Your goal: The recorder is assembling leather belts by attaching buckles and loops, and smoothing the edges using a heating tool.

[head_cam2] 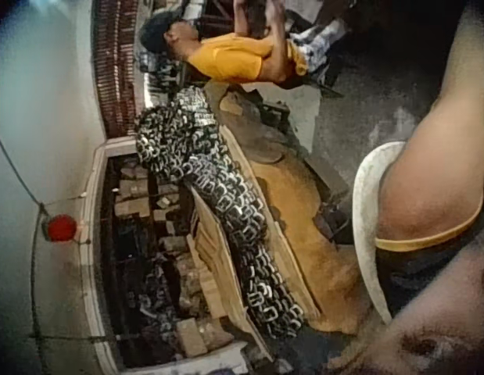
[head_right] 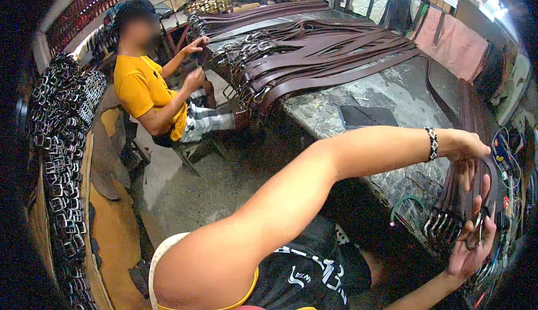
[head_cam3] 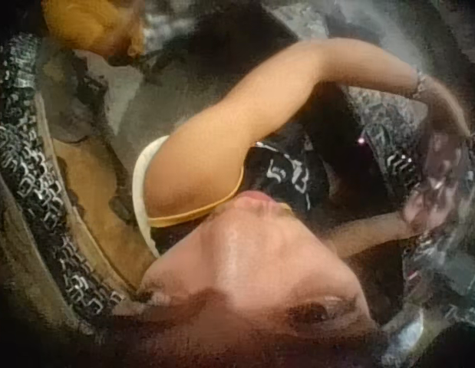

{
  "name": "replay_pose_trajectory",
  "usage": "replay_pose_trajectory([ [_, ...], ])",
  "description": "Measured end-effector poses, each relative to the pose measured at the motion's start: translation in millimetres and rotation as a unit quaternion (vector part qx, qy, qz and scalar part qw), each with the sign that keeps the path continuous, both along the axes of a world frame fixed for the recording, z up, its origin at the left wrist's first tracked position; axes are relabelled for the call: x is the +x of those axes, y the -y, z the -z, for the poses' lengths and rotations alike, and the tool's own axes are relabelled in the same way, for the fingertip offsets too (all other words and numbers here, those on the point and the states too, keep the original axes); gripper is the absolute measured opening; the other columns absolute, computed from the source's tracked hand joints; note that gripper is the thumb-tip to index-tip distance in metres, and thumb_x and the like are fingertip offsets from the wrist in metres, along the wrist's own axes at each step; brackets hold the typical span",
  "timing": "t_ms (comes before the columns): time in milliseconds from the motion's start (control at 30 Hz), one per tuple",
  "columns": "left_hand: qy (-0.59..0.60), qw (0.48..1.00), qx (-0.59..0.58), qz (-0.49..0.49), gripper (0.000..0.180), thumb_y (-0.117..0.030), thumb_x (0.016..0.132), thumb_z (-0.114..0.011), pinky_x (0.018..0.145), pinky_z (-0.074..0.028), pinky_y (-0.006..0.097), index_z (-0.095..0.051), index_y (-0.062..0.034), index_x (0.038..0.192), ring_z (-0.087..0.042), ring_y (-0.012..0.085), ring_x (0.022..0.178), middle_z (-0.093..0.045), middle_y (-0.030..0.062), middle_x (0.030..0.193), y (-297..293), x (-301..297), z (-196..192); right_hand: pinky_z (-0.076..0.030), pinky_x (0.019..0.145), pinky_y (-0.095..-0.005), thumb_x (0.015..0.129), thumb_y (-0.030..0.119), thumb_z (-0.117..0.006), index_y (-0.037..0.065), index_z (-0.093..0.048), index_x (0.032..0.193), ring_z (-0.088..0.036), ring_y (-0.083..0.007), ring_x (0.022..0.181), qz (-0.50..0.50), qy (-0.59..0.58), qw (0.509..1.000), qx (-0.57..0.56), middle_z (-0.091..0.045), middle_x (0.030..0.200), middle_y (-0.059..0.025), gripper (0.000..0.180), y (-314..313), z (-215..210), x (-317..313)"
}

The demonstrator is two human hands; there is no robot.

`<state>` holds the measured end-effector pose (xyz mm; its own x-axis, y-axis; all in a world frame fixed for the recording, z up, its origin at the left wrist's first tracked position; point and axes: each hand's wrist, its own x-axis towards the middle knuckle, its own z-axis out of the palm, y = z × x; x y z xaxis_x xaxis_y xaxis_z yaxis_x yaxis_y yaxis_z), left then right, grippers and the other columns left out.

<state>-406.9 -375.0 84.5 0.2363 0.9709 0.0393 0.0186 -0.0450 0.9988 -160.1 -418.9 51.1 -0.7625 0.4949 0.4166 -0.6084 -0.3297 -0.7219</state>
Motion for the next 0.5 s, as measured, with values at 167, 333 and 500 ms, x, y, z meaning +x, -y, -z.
replay_pose_trajectory([
  [167, 0.151, 0.968, 0.018, -0.200, 0.025, -0.006, 0.093, -0.061, 0.043, -0.057, 0.054, -0.048, 0.0088, 0.109, -0.066, 0.0394, 0.057, -0.064, 0.0265, 0.084, -72.0, 16.4, -1.8, -0.064, 0.087, -0.0478, 0.107, 0.013, -0.027, 0.014, -0.002, 0.162, -0.063, -0.0434, 0.118, -0.059, -0.011, 0.994, -0.089, -0.036, 0.155, -0.0283, 0.060, 4.9, 5.7, 2.8],
  [333, 0.159, 0.966, 0.040, -0.199, 0.018, -0.002, 0.096, -0.051, 0.042, -0.054, 0.051, -0.039, 0.0000, 0.109, -0.067, 0.0369, 0.066, -0.060, 0.0233, 0.090, -109.2, -1.5, -22.9, -0.061, 0.060, -0.0244, 0.109, 0.019, -0.041, 0.009, -0.024, 0.158, -0.071, -0.0131, 0.078, 0.151, 0.118, 0.980, 0.050, -0.070, 0.107, -0.0136, 0.053, 26.9, 10.5, 11.7],
  [500, 0.185, 0.955, 0.070, -0.222, 0.035, -0.025, 0.104, -0.029, 0.071, -0.054, 0.071, -0.042, 0.0027, 0.122, -0.066, 0.0517, 0.092, -0.059, 0.0345, 0.114, -124.2, 41.5, -60.1, -0.054, 0.053, -0.0209, 0.109, 0.022, -0.044, 0.000, -0.042, 0.145, -0.064, -0.0118, 0.070, 0.367, 0.117, 0.923, -0.006, -0.064, 0.111, -0.0174, 0.042, 28.4, 28.9, 33.7],
])
